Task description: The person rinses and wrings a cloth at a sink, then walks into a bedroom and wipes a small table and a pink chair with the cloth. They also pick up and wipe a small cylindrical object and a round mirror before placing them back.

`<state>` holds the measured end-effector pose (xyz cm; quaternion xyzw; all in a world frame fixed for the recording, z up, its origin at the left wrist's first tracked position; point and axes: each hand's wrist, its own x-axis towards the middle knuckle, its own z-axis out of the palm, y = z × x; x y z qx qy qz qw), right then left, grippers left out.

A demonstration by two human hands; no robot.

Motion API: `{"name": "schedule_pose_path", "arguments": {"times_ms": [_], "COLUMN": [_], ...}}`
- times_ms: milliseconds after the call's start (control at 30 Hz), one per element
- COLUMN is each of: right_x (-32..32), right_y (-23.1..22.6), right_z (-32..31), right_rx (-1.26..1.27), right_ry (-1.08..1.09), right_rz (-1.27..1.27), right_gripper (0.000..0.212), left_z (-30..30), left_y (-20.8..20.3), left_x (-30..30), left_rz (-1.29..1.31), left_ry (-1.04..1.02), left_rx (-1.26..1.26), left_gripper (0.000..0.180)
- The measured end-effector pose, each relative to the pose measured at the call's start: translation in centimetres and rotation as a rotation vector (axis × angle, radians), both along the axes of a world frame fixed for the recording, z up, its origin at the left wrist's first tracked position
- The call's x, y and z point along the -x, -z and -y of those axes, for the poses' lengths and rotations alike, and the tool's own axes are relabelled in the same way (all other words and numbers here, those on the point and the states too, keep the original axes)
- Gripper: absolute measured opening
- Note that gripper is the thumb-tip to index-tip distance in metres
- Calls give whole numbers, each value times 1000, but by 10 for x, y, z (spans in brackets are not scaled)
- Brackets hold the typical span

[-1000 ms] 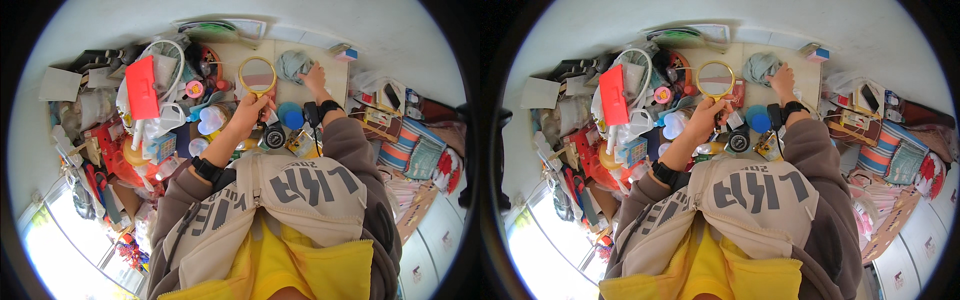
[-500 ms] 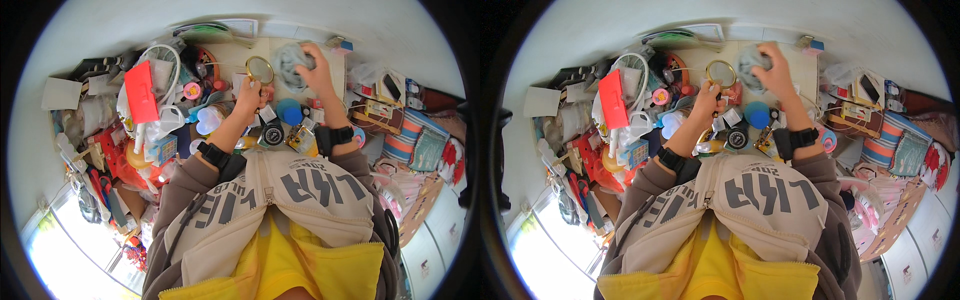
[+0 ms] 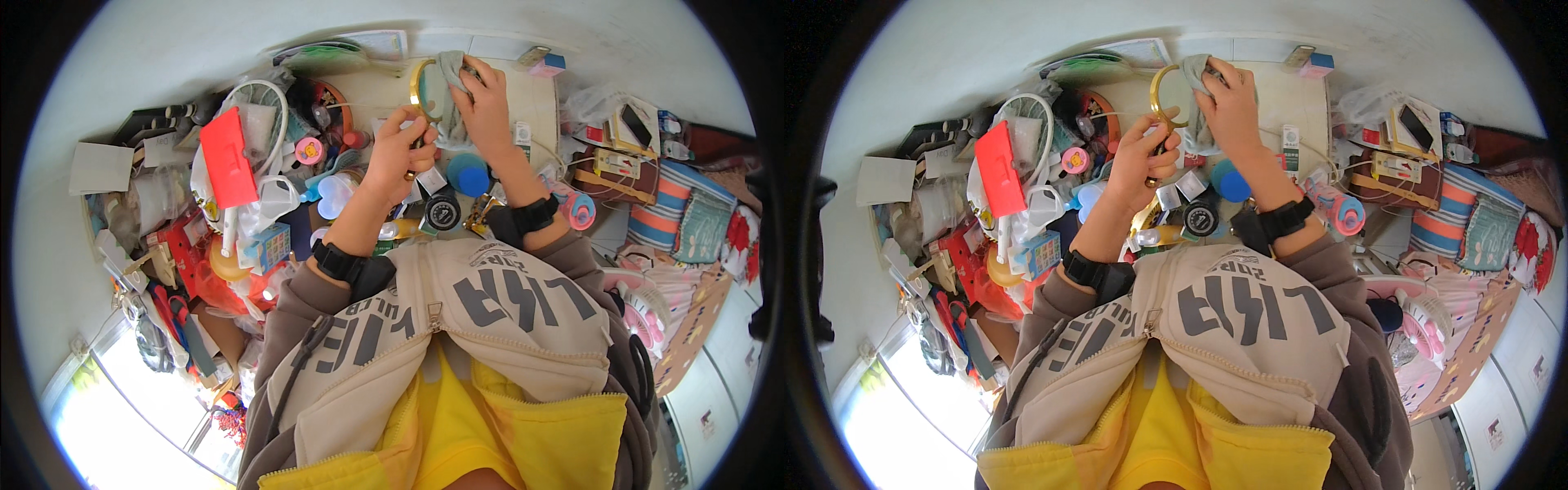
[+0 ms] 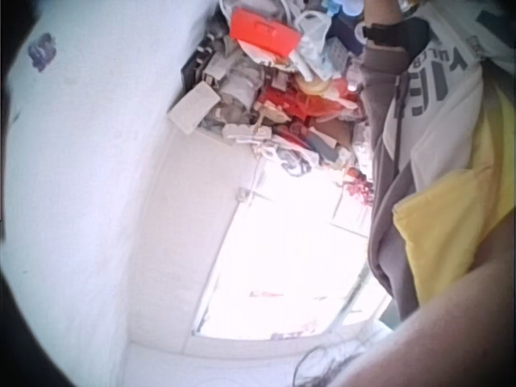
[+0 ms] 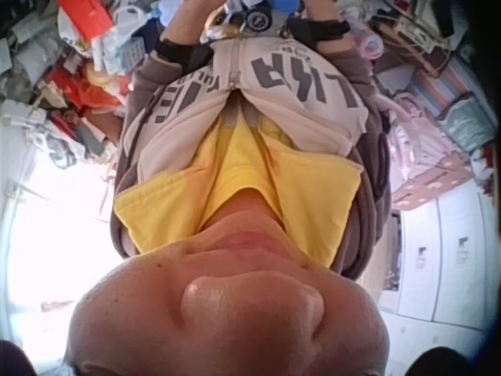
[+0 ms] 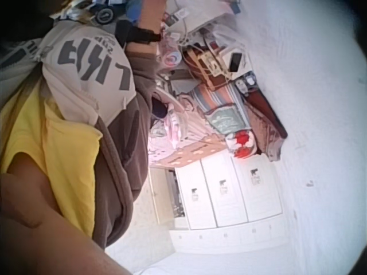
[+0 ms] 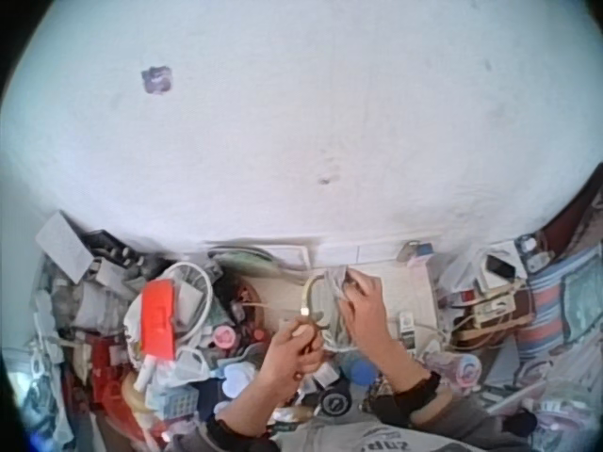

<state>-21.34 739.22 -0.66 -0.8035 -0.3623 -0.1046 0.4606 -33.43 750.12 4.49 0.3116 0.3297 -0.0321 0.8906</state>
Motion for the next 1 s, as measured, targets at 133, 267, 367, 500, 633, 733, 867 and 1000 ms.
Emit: {"name": "schedule_pose_path", "arguments": {"times_ms": [133,267,367,500,633,733,867,1000], "right_x": [5,5,-4,-14,-18,-18,-16,-11], "right_y": [-15,-24,-22,-17,-26,-42,-54,-44], "right_z": [8,21,30,32,32,28,18,18], "right_rx": [146,257,277,104,-81,-80,134,226], "right_ry": [-192,-361,-340,-122,6,-151,-191,-332], "right_rz": [109,214,211,51,-57,46,132,28], "right_gripper": [29,29,27,25,26,28,29,30], "left_z": [0,-9,-22,-15,-8,-6,-3,-1], "left_y": [1,-3,-15,-29,-34,-32,-28,-24], "left_x": [0,1,5,9,8,8,11,11], "left_rz": [-17,0,149,213,150,90,133,105], "left_ry": [20,-86,-46,98,17,39,25,-108], "left_rx": [-14,-13,44,-14,-159,-201,-92,-136], "left_gripper": [5,17,26,31,31,32,30,30]}}
